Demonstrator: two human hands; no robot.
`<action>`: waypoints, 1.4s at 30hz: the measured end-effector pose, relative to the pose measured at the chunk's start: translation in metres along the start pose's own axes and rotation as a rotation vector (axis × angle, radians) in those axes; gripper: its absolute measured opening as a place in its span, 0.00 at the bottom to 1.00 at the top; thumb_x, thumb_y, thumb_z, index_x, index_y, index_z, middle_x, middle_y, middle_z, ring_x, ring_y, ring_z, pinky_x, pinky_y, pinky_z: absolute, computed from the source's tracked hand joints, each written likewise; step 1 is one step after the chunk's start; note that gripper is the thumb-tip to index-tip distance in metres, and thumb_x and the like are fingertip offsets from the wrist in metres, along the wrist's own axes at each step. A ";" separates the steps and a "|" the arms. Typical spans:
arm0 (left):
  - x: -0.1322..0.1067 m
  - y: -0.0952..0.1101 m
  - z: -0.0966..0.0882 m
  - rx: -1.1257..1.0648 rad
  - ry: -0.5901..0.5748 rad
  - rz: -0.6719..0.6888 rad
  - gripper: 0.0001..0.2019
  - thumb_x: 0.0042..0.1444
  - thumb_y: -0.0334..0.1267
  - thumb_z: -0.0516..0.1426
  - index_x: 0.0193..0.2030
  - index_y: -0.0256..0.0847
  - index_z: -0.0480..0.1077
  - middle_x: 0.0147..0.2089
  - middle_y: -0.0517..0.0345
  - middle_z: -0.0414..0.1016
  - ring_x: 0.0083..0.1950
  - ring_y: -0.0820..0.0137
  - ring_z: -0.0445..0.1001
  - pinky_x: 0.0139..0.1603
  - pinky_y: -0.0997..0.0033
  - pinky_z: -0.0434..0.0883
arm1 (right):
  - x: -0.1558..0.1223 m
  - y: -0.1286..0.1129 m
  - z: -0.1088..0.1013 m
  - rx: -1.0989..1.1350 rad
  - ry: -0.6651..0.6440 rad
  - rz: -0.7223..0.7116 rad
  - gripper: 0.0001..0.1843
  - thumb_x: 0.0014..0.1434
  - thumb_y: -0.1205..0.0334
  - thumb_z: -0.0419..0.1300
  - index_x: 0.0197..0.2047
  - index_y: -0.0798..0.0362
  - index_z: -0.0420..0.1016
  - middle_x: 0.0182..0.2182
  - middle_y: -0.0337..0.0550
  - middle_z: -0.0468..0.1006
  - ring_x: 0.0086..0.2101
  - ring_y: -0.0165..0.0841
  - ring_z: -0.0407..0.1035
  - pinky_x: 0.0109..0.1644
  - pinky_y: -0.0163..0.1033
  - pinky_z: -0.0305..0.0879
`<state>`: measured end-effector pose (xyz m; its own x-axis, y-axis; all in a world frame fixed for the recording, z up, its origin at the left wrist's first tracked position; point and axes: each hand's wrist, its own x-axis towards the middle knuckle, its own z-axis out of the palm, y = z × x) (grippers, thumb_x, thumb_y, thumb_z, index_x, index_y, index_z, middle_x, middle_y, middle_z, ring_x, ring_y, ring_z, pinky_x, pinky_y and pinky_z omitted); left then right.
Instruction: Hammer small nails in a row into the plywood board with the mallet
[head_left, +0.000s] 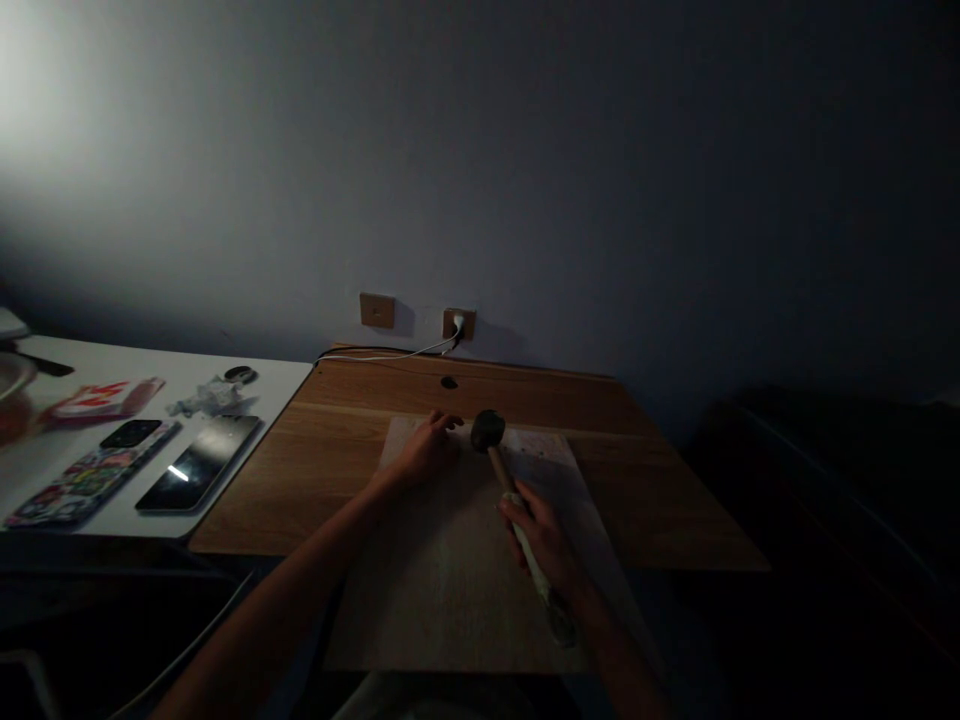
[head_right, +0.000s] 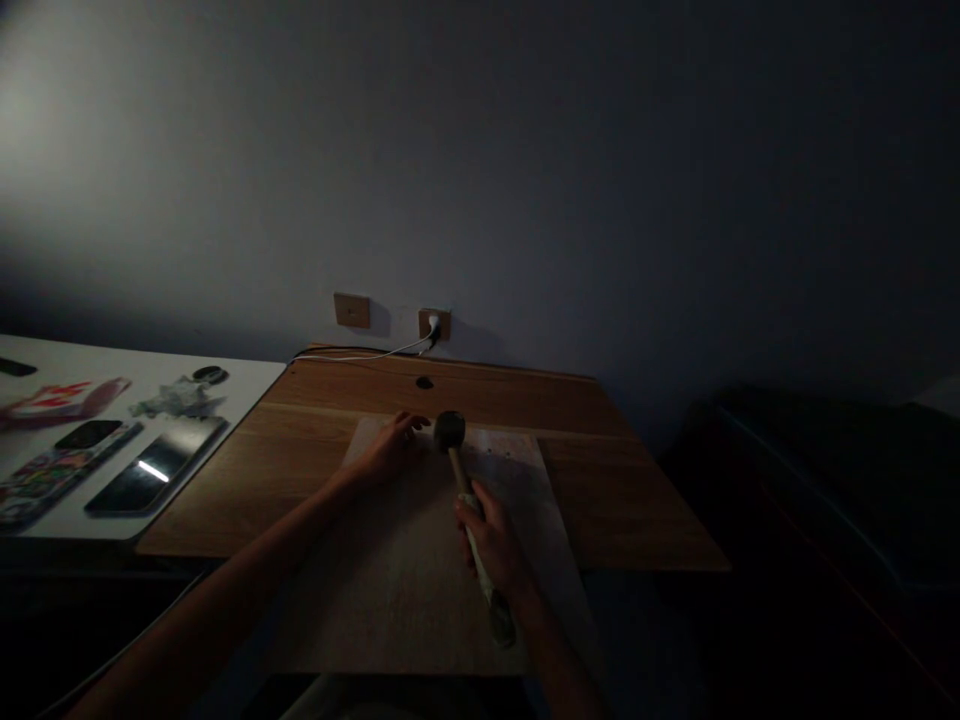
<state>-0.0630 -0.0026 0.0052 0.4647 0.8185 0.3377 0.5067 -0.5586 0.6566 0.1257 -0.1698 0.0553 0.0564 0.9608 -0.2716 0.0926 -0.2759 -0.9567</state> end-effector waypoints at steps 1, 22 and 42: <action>-0.001 0.003 -0.002 0.011 0.027 0.015 0.20 0.50 0.30 0.63 0.51 0.42 0.70 0.51 0.53 0.71 0.45 0.69 0.74 0.46 0.71 0.72 | -0.005 0.001 -0.007 -0.003 0.020 0.014 0.20 0.53 0.43 0.59 0.39 0.50 0.65 0.22 0.27 0.63 0.13 0.21 0.56 0.13 0.27 0.51; -0.032 0.100 0.015 0.646 -0.289 0.886 0.03 0.60 0.30 0.60 0.34 0.39 0.72 0.36 0.52 0.76 0.41 0.63 0.71 0.43 0.62 0.64 | -0.034 0.033 -0.045 -0.048 0.181 0.135 0.38 0.55 0.44 0.57 0.64 0.56 0.59 0.14 0.26 0.61 0.14 0.27 0.56 0.15 0.29 0.54; -0.017 0.036 -0.028 0.214 -0.105 0.327 0.09 0.59 0.31 0.56 0.43 0.41 0.76 0.43 0.55 0.77 0.42 0.70 0.75 0.45 0.73 0.70 | -0.034 0.032 -0.046 -0.022 0.181 0.157 0.27 0.51 0.44 0.60 0.49 0.51 0.66 0.21 0.29 0.67 0.16 0.24 0.59 0.16 0.28 0.54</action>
<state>-0.0731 -0.0333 0.0424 0.6925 0.5812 0.4274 0.4547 -0.8116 0.3669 0.1725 -0.2129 0.0391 0.2485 0.8857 -0.3921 0.0900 -0.4241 -0.9011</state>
